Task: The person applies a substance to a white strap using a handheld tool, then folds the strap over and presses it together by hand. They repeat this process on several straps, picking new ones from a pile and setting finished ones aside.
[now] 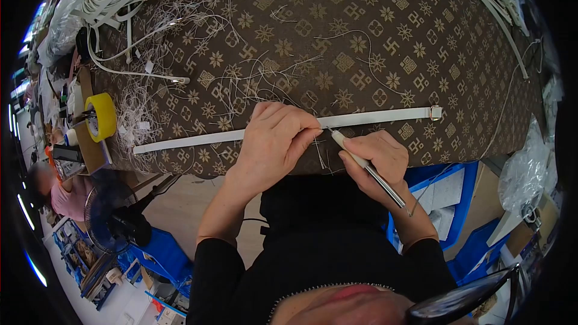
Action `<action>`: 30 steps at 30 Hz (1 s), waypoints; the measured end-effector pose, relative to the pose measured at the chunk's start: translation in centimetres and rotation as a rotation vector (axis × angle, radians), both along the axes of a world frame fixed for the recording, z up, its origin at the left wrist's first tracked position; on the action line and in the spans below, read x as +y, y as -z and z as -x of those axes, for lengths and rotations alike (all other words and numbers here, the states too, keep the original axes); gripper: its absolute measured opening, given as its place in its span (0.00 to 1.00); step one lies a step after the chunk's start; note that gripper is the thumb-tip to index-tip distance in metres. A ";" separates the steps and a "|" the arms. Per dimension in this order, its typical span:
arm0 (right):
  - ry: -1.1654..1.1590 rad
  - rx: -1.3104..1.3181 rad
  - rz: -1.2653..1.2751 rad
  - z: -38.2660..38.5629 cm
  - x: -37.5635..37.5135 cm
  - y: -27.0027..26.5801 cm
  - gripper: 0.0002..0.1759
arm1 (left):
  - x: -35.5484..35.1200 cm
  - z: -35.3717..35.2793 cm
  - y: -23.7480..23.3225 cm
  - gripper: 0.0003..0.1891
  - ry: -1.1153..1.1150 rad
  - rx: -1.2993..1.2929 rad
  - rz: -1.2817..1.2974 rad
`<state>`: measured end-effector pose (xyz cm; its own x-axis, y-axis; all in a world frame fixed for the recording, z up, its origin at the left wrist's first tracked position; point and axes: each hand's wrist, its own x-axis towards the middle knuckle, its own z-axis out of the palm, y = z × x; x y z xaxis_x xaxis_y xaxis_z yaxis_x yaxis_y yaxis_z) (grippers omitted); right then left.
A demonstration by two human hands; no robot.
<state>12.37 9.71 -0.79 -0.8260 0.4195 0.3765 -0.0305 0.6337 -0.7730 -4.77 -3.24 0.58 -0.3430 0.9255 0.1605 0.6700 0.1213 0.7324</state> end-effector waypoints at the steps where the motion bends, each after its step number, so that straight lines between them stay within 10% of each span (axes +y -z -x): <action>1: -0.001 0.003 0.001 0.0 0.0 0.0 0.17 | 0.0 0.0 0.0 0.07 0.000 0.000 0.001; 5: 0.008 0.002 0.023 -0.1 0.0 -0.1 0.15 | -0.2 0.1 0.0 0.07 0.010 0.002 0.009; 10: 0.105 0.043 0.323 -1.3 -0.2 0.5 0.12 | -0.5 -0.1 -0.6 0.14 -0.488 -0.769 -0.300; 11: 0.113 0.054 0.375 -1.4 -0.2 0.6 0.12 | -0.6 0.3 -0.8 0.14 -0.486 -0.769 -0.301; 13: 0.121 0.065 0.428 -1.5 -0.1 0.5 0.12 | -0.9 1.1 -1.5 0.18 -0.183 0.089 -0.123; 20: 0.088 0.154 0.501 -1.8 0.1 0.6 0.12 | -0.1 -0.1 -0.1 0.11 0.012 0.411 -0.003; 30: 0.245 0.057 0.358 -1.4 1.9 -0.4 0.12 | -1.3 2.5 -2.7 0.05 0.108 -0.132 0.285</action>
